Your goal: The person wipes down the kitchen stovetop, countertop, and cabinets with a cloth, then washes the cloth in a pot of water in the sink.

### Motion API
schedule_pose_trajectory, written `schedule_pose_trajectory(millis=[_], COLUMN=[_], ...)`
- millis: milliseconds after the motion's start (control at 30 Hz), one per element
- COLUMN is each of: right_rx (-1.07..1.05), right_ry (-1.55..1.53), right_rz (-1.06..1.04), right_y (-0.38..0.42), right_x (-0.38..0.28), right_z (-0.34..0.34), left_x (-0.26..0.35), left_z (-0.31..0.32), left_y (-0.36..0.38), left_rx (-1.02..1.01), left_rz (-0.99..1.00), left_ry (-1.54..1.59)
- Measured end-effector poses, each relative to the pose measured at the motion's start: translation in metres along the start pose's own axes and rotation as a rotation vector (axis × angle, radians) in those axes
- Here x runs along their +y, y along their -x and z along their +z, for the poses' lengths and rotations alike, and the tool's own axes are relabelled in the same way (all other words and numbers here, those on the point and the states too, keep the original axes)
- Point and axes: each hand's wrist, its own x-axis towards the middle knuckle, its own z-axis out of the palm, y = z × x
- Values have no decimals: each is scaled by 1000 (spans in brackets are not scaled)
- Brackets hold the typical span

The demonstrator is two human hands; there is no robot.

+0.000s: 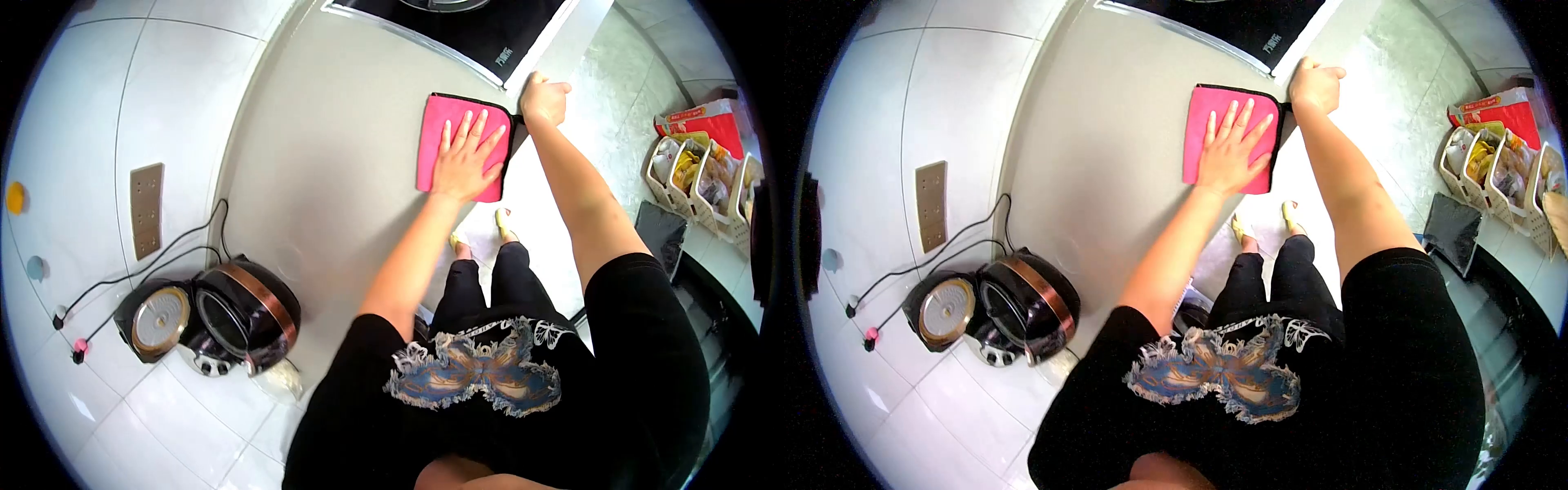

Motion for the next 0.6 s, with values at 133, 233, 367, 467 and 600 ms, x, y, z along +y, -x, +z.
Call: schedule_pose_trajectory(millis=[133,233,367,467,600], right_rx=[19,-1,9,13,25], right_ry=[51,88,110,126,135], right_rz=[-12,-22,-12,5,-21], right_y=[-5,-4,-4,-2,1], right_x=[4,5,5,3,6], right_z=[2,-2,-4,-5,-6], left_x=[8,-16,-65,-116,-195], left_z=[-15,-21,-31,-31,-40], left_y=[34,85,106,73,-9], left_rx=[-27,-83,17,229,561], left_rz=[-118,-245,-515,-627,-675], left_ry=[69,-79,-139,-139,-125])
